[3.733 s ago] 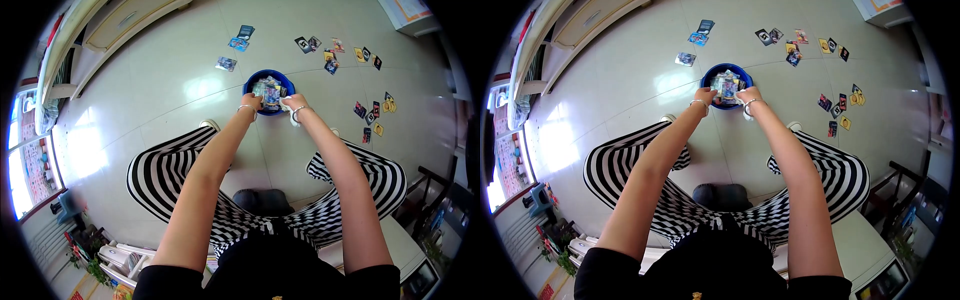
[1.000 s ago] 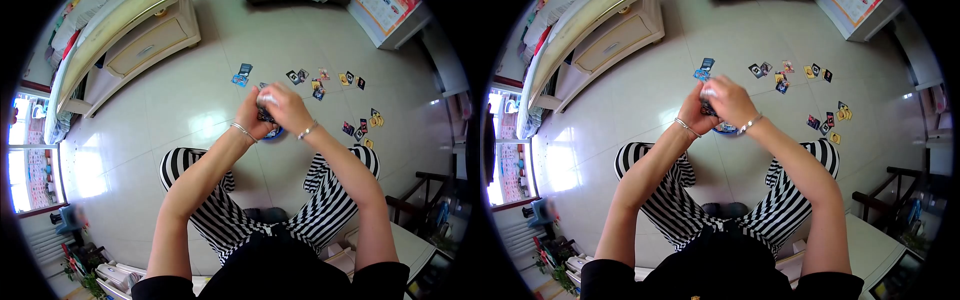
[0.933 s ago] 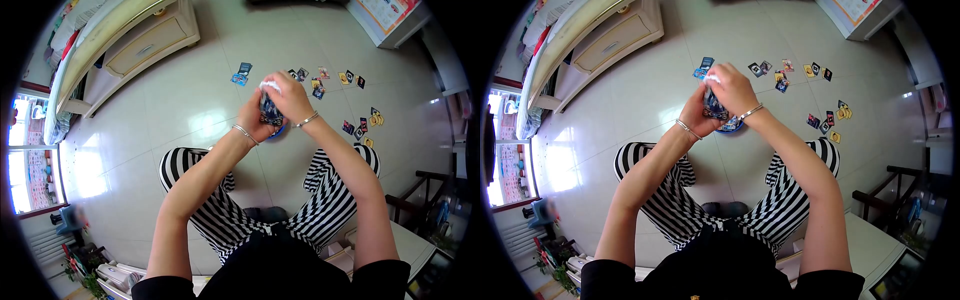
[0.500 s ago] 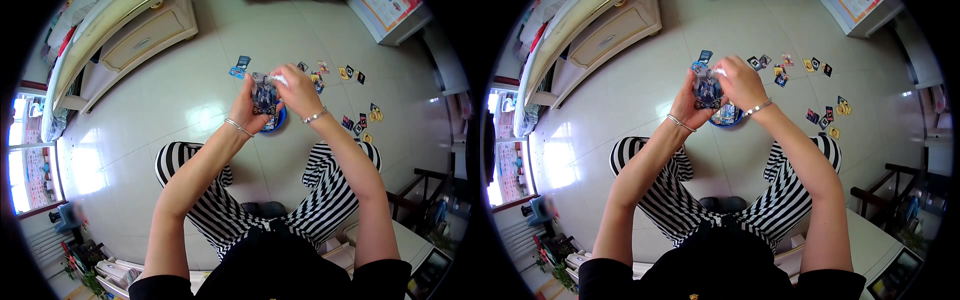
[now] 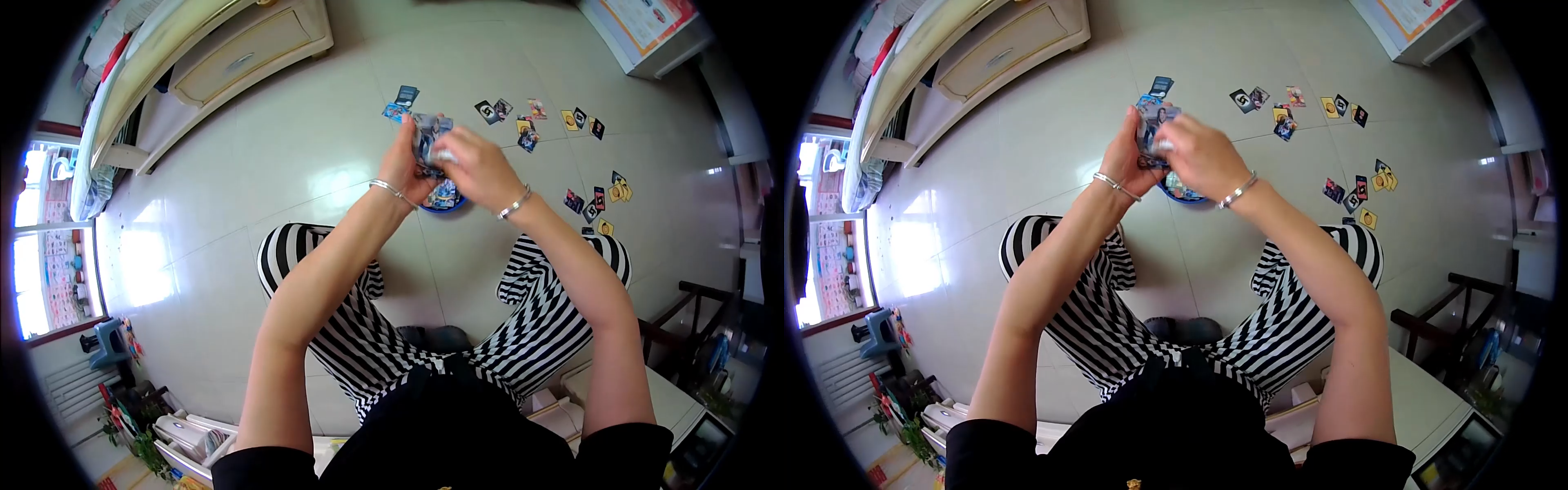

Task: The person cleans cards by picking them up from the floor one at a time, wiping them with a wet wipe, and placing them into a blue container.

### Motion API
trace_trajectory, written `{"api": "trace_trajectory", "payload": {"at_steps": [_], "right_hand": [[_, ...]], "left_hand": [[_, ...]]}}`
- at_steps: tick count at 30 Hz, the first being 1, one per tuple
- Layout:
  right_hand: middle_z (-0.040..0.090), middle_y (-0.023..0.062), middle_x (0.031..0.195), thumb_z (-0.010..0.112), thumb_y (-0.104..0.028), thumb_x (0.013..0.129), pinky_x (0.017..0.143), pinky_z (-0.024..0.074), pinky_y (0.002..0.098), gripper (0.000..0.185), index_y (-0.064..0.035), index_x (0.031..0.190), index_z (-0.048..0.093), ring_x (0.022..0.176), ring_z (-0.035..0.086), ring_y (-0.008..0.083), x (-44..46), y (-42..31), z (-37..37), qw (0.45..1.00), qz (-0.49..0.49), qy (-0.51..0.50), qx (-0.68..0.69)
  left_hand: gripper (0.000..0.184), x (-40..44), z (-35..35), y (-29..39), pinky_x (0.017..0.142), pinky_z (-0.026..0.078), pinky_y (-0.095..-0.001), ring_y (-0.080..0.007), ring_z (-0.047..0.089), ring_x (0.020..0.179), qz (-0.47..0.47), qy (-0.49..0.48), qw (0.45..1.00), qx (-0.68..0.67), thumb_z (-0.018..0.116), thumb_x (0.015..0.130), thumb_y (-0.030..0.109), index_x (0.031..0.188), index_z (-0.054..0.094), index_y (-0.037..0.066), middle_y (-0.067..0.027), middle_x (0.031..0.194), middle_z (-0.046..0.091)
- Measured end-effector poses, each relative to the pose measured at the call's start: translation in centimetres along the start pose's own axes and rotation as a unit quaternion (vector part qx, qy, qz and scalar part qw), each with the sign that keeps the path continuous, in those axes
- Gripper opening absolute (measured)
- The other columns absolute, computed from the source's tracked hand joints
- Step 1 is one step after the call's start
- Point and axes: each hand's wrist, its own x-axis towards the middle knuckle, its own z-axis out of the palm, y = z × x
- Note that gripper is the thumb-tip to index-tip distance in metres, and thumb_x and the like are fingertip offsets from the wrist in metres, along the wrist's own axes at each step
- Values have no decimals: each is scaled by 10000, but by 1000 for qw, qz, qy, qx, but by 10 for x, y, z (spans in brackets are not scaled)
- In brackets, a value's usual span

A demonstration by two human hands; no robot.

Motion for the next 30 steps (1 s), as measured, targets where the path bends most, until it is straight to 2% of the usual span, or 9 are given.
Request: {"api": "trace_trajectory", "payload": {"at_steps": [2, 4, 6, 10, 14, 18, 22, 26, 30], "right_hand": [[565, 99, 793, 613, -117, 761, 614, 469, 340, 116, -82, 858, 561, 710, 576, 273, -13, -9, -4, 981, 42, -113, 149], [576, 59, 804, 601, -72, 780, 655, 450, 274, 106, -49, 872, 552, 731, 576, 184, -14, 1, -8, 992, -17, -46, 118], [586, 19, 826, 597, -98, 809, 659, 447, 229, 100, -49, 885, 555, 749, 565, 104, -8, 8, -23, 880, 264, -31, 394], [584, 29, 857, 602, -123, 818, 663, 456, 212, 140, -19, 901, 560, 758, 548, 70, 6, 9, -23, 801, 278, -10, 530], [582, 10, 856, 603, -129, 822, 673, 451, 230, 139, -25, 907, 566, 774, 541, 65, 13, -1, -15, 857, 226, -11, 464], [619, 61, 852, 595, -134, 802, 659, 463, 271, 139, -64, 919, 573, 733, 585, 153, 17, 1, -6, 950, 173, 13, 259], [566, 88, 819, 610, -78, 748, 623, 462, 316, 127, -62, 862, 557, 721, 578, 250, 14, 0, 1, 999, -22, 44, 15], [558, 73, 822, 582, -100, 746, 588, 475, 369, 93, -88, 832, 551, 702, 580, 272, -2, -12, 5, 996, -57, -30, 63], [551, 68, 806, 559, -93, 761, 581, 476, 364, 73, -84, 832, 551, 679, 573, 271, 18, 4, -2, 997, -24, 66, -12]], "left_hand": [[504, 13, -11, 5, 886, 449, -445, -250, 560, 1012, 20, -36, 999, -6, 270, 927, 482, 1129, 493, 77, -115, 1074, 577], [478, 17, -10, 7, 876, 453, -448, -254, 570, 983, 21, -32, 999, -20, 299, 930, 458, 1104, 500, 62, -118, 1038, 588], [422, 18, -7, 4, 857, 470, -435, -259, 585, 937, 38, 67, 997, -26, 363, 928, 410, 1076, 504, 41, -124, 1014, 593], [299, 23, -8, -7, 641, 507, -345, -225, 598, 708, 29, 41, 996, -72, 448, 917, 306, 1011, 521, 32, -74, 842, 600], [324, 16, -5, -9, 675, 494, -350, -210, 576, 728, 54, 18, 982, 181, 459, 909, 333, 1053, 512, 48, -62, 877, 583], [430, 11, 1, -7, 811, 451, -407, -244, 548, 926, 7, -48, 998, 27, 417, 900, 435, 1124, 476, 73, -98, 1056, 544], [495, 10, -3, 0, 953, 356, -496, -324, 467, 1124, -27, -158, 985, -58, 305, 911, 494, 1204, 432, 115, -201, 1215, 469], [476, 2, 3, 1, 968, 342, -493, -323, 415, 1173, 18, -128, 989, -73, 267, 929, 463, 1254, 404, 143, -215, 1239, 436], [447, 0, 3, -6, 967, 348, -499, -304, 425, 1171, -30, -178, 981, -69, 239, 942, 423, 1255, 410, 152, -143, 1252, 455]]}}
